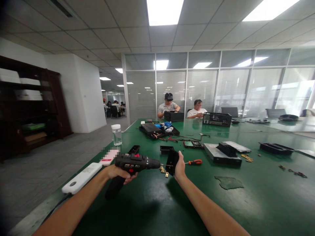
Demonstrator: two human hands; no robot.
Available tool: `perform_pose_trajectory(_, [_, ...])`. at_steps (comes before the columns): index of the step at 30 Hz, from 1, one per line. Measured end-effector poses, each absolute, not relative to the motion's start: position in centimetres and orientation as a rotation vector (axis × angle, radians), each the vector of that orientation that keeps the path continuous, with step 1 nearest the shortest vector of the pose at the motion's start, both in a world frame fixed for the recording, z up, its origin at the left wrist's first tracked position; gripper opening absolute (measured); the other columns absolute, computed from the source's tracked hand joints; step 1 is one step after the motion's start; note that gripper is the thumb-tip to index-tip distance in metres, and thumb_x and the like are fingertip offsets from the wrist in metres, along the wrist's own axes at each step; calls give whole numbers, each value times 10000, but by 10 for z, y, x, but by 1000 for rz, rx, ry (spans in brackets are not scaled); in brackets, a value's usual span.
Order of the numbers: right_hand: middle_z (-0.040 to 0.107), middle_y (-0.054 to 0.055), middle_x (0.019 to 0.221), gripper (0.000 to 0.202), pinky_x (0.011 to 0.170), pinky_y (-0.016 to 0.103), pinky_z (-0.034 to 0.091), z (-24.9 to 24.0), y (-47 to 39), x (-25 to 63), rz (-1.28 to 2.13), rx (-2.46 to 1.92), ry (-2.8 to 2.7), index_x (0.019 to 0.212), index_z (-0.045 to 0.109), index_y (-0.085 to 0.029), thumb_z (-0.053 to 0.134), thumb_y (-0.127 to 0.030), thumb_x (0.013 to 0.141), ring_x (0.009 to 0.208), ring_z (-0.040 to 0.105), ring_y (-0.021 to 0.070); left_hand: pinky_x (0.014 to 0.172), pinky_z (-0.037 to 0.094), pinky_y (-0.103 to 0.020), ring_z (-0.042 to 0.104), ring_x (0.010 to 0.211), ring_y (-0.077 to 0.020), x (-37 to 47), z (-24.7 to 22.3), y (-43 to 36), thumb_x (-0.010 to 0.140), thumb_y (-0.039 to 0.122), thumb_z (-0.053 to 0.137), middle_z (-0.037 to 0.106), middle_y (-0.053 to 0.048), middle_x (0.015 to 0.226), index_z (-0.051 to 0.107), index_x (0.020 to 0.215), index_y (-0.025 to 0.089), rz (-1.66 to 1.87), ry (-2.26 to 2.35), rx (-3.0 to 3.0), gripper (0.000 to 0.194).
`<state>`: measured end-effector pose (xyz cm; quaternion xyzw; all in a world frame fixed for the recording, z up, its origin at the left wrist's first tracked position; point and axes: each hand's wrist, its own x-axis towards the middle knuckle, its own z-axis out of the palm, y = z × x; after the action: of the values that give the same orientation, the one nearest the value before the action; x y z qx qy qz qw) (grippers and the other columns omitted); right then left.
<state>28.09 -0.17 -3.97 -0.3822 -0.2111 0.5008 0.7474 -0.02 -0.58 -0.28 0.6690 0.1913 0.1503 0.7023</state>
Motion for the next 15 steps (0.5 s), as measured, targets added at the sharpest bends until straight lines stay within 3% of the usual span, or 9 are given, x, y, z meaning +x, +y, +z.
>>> perform_pose_trajectory(15, [552,-21,513,376,423,265,406,-35,-4,279,1058,-816,-437,706,571,-179,527,-547,642,439,509,145,510,370,-236,430,577,-104,-1,-4,-6,614,266,676,481,-27,716,559,912,98,333,409,1494,361])
